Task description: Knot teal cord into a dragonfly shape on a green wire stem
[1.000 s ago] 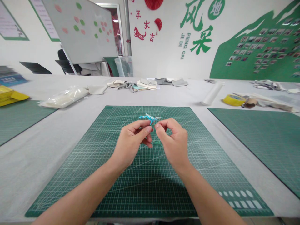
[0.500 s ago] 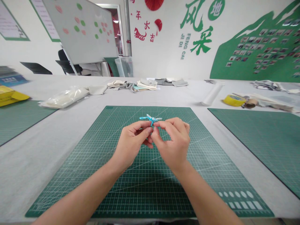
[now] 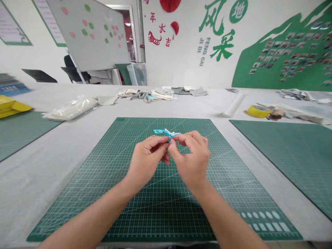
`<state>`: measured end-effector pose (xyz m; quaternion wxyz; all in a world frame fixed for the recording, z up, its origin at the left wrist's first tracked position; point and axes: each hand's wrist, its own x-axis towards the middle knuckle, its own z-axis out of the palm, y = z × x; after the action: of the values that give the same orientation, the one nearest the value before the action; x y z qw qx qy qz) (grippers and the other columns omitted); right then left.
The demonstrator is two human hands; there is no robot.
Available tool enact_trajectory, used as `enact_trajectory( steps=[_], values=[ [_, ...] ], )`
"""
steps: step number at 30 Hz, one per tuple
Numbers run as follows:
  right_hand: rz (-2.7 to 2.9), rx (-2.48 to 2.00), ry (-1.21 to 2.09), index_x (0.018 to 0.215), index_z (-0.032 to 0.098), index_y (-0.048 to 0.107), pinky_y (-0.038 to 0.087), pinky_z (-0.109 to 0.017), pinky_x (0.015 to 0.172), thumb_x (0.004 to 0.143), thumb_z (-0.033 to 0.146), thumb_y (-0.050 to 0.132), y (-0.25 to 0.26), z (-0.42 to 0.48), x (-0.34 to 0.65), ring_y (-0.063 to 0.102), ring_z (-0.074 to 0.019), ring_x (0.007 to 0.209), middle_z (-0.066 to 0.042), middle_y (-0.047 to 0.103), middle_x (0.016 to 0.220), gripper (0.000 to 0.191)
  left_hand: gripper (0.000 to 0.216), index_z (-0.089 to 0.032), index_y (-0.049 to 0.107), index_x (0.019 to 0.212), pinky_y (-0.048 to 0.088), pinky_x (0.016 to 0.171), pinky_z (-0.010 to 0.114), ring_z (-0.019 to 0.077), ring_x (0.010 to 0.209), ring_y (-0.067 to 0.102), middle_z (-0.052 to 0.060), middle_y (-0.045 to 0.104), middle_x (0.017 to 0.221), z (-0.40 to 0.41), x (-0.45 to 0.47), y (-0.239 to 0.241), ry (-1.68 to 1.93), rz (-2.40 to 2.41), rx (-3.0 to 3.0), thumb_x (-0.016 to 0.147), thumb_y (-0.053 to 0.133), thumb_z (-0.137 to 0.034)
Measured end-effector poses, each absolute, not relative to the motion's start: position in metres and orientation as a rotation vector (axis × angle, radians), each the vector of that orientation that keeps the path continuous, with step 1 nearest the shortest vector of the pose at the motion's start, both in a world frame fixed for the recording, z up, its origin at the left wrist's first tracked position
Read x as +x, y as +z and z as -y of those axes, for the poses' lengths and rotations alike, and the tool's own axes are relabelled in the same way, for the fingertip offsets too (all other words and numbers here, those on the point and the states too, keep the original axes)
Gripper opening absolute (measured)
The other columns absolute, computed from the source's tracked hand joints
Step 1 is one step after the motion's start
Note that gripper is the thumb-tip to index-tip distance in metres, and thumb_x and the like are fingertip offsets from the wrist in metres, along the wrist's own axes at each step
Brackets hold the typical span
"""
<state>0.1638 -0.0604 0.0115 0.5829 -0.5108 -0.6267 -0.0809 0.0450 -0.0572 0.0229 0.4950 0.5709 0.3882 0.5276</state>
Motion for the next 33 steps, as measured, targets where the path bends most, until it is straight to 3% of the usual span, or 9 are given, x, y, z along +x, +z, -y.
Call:
enact_trajectory(
  steps=[20,28,33],
  values=[
    [1.434,-1.135,0.094,0.064,0.019,0.053,0.039,-0.033,0.07,0.07,0.012,0.057,0.017,0.063,0.163,0.048,-0.0135,0.067,0.003,0.052,0.066,0.01,0.015,-0.013,0.069,0.086,0.054,0.049,0.023,0.0106,0.05,0.059,0.0,0.064,0.064,0.055,0.044,0.023,1.247,-0.994,1.32,0.076,0.065,-0.024],
    [1.397,-1.086,0.407,0.068,0.019,0.052,0.04,-0.029,0.064,0.075,0.014,0.053,0.016,0.061,0.166,0.049,-0.0123,0.066,0.003,0.051,0.068,0.009,0.013,-0.013,0.068,0.085,0.052,0.049,0.023,0.0101,0.048,0.057,-0.002,0.058,0.054,0.056,0.042,0.028,1.22,-1.009,1.343,0.078,0.062,-0.022],
    [1.568,-1.081,0.171,0.066,0.02,0.052,0.04,-0.033,0.07,0.072,0.012,0.057,0.014,0.061,0.165,0.05,-0.0142,0.07,0.003,0.052,0.069,0.01,0.01,-0.013,0.069,0.081,0.052,0.048,0.021,0.0088,0.049,0.057,-0.001,0.062,0.062,0.055,0.042,0.028,1.253,-0.998,1.283,0.076,0.064,-0.02]
  ],
)
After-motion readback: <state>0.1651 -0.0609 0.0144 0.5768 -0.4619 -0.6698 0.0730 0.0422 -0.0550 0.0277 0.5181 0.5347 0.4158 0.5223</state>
